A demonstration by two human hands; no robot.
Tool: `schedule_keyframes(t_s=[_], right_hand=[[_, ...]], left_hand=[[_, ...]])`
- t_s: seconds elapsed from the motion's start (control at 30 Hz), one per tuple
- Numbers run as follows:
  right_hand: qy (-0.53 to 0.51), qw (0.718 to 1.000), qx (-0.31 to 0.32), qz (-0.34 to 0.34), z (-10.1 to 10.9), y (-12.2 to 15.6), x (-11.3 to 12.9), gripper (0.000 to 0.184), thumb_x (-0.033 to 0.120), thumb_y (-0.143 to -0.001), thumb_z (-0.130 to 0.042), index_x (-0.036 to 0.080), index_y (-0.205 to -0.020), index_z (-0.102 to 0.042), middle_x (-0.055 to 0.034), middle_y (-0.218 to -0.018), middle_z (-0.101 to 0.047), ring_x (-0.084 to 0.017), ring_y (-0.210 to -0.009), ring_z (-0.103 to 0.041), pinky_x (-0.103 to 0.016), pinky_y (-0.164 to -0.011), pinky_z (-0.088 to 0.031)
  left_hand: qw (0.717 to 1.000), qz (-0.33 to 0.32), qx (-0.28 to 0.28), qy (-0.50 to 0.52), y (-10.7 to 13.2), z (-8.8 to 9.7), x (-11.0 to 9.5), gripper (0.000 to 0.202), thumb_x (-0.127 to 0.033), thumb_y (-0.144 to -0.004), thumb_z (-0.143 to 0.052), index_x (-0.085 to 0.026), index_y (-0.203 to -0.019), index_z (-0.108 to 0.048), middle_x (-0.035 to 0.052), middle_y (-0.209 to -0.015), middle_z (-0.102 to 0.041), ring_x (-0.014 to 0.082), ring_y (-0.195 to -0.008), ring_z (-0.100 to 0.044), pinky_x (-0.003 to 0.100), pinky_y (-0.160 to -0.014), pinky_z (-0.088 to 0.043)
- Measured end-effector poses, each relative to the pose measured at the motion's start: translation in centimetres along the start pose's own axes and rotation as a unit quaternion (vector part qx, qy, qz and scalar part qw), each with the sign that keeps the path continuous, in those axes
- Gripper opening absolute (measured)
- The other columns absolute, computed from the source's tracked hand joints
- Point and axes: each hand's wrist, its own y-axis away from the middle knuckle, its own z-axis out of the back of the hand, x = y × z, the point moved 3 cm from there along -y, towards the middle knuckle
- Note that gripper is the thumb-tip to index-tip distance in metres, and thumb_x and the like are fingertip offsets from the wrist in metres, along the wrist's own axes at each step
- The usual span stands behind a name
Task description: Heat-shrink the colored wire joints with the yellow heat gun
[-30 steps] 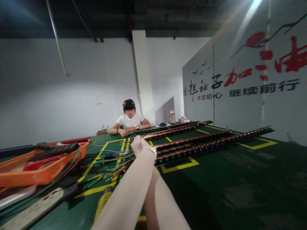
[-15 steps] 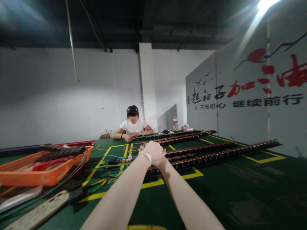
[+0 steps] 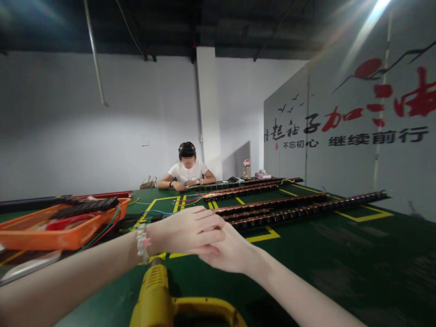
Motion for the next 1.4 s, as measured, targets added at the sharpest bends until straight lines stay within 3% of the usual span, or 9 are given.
schedule_keyframes(t_s=[0.07, 0.13, 0.23, 0.37, 0.47, 0.8, 0.97, 1.13, 1.4], right_hand=[[-0.008, 0.999, 0.044, -0.008, -0.7, 0.4, 1.4, 0.022, 0.029, -0.086, -0.050, 0.023, -0.095, -0.069, -0.0033, -0.096, -0.069, -0.022, -0.094, -0.061, -0.031, -0.082, -0.043], [-0.028, 0.993, 0.069, -0.086, -2.1, 1.0, 1.9, 0.023, 0.032, -0.083, -0.054, 0.020, -0.098, -0.066, -0.0028, -0.079, -0.069, -0.020, -0.072, -0.063, -0.028, -0.066, -0.044], [-0.074, 0.980, 0.078, -0.165, -4.5, 1.6, 2.4, 0.038, 0.038, -0.081, -0.056, 0.021, -0.115, -0.060, -0.0051, -0.093, -0.069, -0.021, -0.080, -0.064, -0.029, -0.070, -0.045], [-0.120, 0.955, 0.177, -0.204, -7.7, 1.1, 3.5, 0.047, 0.051, -0.089, -0.040, 0.019, -0.111, -0.065, -0.0126, -0.103, -0.068, -0.030, -0.096, -0.062, -0.039, -0.081, -0.045], [-0.146, 0.927, 0.207, -0.275, -9.2, -0.1, 4.4, 0.060, 0.058, -0.091, -0.025, 0.017, -0.097, -0.069, -0.0167, -0.101, -0.068, -0.033, -0.095, -0.063, -0.043, -0.080, -0.045], [-0.181, 0.921, 0.156, -0.308, -11.4, -1.8, 3.0, 0.068, 0.064, -0.091, -0.018, 0.015, -0.093, -0.065, -0.0163, -0.099, -0.067, -0.029, -0.093, -0.062, -0.040, -0.083, -0.043], [-0.189, 0.932, 0.124, -0.285, -11.6, -2.9, 1.7, 0.064, 0.060, -0.093, -0.020, 0.016, -0.098, -0.066, -0.0124, -0.104, -0.067, -0.025, -0.096, -0.060, -0.034, -0.084, -0.042], [-0.209, 0.937, 0.121, -0.253, -12.3, -4.1, 1.2, 0.062, 0.055, -0.095, -0.021, 0.013, -0.096, -0.066, -0.0125, -0.100, -0.068, -0.024, -0.093, -0.061, -0.034, -0.084, -0.043], [-0.210, 0.944, 0.121, -0.222, -11.9, -3.9, 1.3, 0.059, 0.052, -0.096, -0.021, 0.014, -0.097, -0.066, -0.0115, -0.103, -0.067, -0.023, -0.095, -0.061, -0.032, -0.086, -0.042]], left_hand=[[0.999, -0.010, 0.026, -0.029, 1.9, 0.6, -0.3, 0.022, -0.035, -0.094, -0.040, -0.020, -0.097, -0.056, 0.0037, -0.099, -0.060, 0.0162, -0.087, -0.053, 0.030, -0.075, -0.039], [0.997, 0.015, 0.056, -0.046, 4.7, 0.1, -0.6, 0.016, -0.026, -0.093, -0.040, -0.022, -0.090, -0.056, 0.0017, -0.094, -0.060, 0.0150, -0.082, -0.053, 0.029, -0.073, -0.039], [0.981, 0.156, 0.112, -0.012, 11.1, -2.6, -1.3, 0.014, -0.019, -0.091, -0.042, -0.023, -0.093, -0.055, 0.0022, -0.097, -0.061, 0.0159, -0.088, -0.055, 0.029, -0.077, -0.040], [0.874, 0.461, 0.143, 0.058, 20.6, -7.5, -2.4, 0.015, -0.022, -0.090, -0.039, -0.023, -0.093, -0.054, 0.0036, -0.096, -0.061, 0.0183, -0.089, -0.058, 0.030, -0.077, -0.044], [0.799, 0.580, 0.128, 0.095, 24.0, -9.8, -3.3, 0.015, -0.024, -0.089, -0.039, -0.023, -0.092, -0.053, 0.0035, -0.096, -0.060, 0.0190, -0.088, -0.060, 0.030, -0.075, -0.046], [0.779, 0.588, 0.054, 0.214, 22.3, -10.3, -4.2, 0.020, -0.021, -0.084, -0.043, -0.022, -0.096, -0.060, 0.0063, -0.099, -0.063, 0.0206, -0.096, -0.058, 0.032, -0.085, -0.045], [0.667, 0.669, -0.037, 0.327, 23.0, -12.9, -3.7, 0.029, -0.033, -0.084, -0.041, -0.019, -0.091, -0.065, 0.0066, -0.094, -0.069, 0.0217, -0.090, -0.062, 0.032, -0.082, -0.046], [0.580, 0.746, -0.039, 0.325, 23.0, -14.3, -2.5, 0.040, -0.045, -0.082, -0.038, -0.018, -0.080, -0.067, 0.0064, -0.087, -0.070, 0.0228, -0.084, -0.062, 0.029, -0.073, -0.044], [0.555, 0.773, -0.017, 0.307, 22.3, -13.7, -2.4, 0.047, -0.057, -0.080, -0.039, -0.019, -0.065, -0.063, 0.0011, -0.060, -0.060, 0.0183, -0.062, -0.055, 0.025, -0.054, -0.031]])
